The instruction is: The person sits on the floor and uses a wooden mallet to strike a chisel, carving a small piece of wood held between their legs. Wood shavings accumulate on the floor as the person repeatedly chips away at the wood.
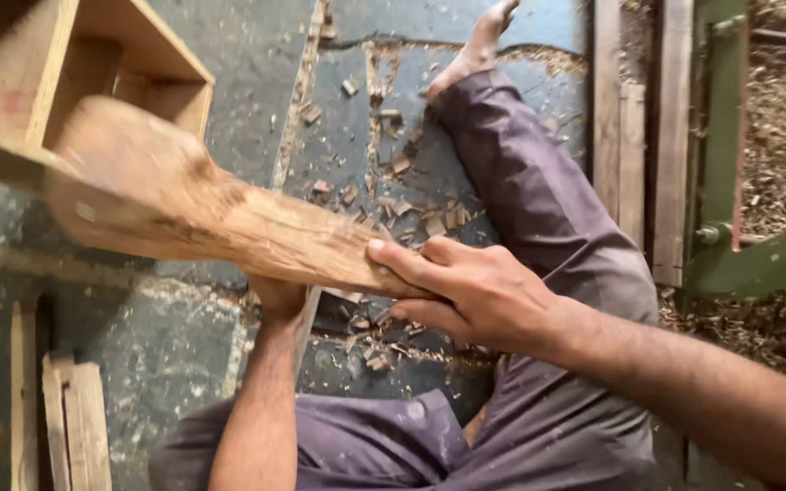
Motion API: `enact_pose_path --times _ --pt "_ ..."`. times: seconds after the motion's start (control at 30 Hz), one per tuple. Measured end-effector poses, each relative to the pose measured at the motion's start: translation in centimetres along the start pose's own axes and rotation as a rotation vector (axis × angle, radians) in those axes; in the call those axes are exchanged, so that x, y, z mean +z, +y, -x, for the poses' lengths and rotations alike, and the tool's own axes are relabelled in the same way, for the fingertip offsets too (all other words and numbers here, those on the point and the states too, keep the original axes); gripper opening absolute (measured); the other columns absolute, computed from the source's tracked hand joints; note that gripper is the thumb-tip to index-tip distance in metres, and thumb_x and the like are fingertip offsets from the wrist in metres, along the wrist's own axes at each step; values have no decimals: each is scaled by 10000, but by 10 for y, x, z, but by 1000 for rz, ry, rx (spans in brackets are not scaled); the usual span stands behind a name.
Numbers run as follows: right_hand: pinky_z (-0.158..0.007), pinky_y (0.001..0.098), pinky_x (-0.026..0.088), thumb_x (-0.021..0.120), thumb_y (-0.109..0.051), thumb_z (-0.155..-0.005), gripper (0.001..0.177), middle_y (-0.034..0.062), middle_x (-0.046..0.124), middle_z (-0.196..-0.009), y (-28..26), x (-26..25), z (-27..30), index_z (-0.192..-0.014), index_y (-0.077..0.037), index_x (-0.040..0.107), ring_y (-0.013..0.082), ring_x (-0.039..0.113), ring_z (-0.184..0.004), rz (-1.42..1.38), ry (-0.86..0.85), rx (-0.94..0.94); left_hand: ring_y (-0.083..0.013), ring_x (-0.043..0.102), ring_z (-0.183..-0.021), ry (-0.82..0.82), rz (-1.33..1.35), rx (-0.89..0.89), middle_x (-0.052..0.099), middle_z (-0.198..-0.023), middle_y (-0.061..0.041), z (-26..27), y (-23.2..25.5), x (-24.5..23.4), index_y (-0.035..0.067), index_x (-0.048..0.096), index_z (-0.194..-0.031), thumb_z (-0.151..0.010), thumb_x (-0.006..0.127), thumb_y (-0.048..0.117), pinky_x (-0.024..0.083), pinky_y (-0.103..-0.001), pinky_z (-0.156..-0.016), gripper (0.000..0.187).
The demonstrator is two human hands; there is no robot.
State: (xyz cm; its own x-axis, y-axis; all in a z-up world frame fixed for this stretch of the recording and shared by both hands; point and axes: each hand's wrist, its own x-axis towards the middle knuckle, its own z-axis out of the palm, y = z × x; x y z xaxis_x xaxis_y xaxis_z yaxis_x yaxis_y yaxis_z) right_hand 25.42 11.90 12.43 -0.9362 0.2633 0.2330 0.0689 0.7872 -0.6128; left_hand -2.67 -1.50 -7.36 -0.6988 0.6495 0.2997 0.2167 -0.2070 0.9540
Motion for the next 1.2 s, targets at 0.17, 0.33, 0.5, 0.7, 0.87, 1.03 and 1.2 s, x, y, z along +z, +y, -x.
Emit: enact_pose_path --times 0.17,0.33,0.5,0.7,0.87,1.03,1.2 --pt "-658 388 552 777 -322 -898 713 141 633 -907 14 14 12 -1501 -81 482 279 678 -753 -186 66 70 -150 601 -679 55 -146 34 644 -848 -73 -10 29 5 56 599 -1093 -1026 687 118 545 -327 -577 127" --pt "-911 358 575 777 -234 -916 723 224 685 -1294 44 24 32 -1514 3 445 285 734 -1080 -290 242 1 -152 609 -637 182 202 135 598 -833 -64 -19 95 -8 65 530 -1053 -964 674 -11 564 -309 -623 186" --pt "-969 359 566 768 -241 -930 709 223 686 -1307 46 12 36 -1504 27 449 288 736 -1145 -368 213 20 -164 604 -618 201 197 112 580 -795 -54 -24 95 -7 50 550 -1015 -947 683 19 573 -350 -581 152" --pt "-963 372 578 774 -268 -935 714 249 673 -1298 25 -11 28 -1496 26 444 327 725 -1169 -357 189 -79 -175 619 -680 147 191 -18 589 -824 -59 -13 67 -10 80 550 -1071 -978 743 109 578 -355 -643 216" --pt "-661 360 562 811 -328 -927 738 108 645 -939 8 -26 21 -1502 -32 457 243 675 -772 -277 115 -140 -190 618 -800 112 -122 58 590 -946 -76 17 25 1 69 524 -1143 -993 705 157 569 -366 -726 251" --pt "-510 382 536 715 -390 -954 592 98 588 -827 12 -5 1 -1473 -190 513 250 627 -622 106 -22 -117 -189 619 -798 111 -96 1 596 -945 -79 27 7 0 64 531 -1141 -989 712 147 566 -366 -722 251" --pt "-483 384 525 684 -432 -950 610 94 579 -830 12 -17 -1 -1467 -159 511 250 608 -596 66 -56 -101 -188 620 -797 113 -90 6 602 -944 -81 21 10 -2 59 537 -1139 -986 719 137 564 -366 -718 251"
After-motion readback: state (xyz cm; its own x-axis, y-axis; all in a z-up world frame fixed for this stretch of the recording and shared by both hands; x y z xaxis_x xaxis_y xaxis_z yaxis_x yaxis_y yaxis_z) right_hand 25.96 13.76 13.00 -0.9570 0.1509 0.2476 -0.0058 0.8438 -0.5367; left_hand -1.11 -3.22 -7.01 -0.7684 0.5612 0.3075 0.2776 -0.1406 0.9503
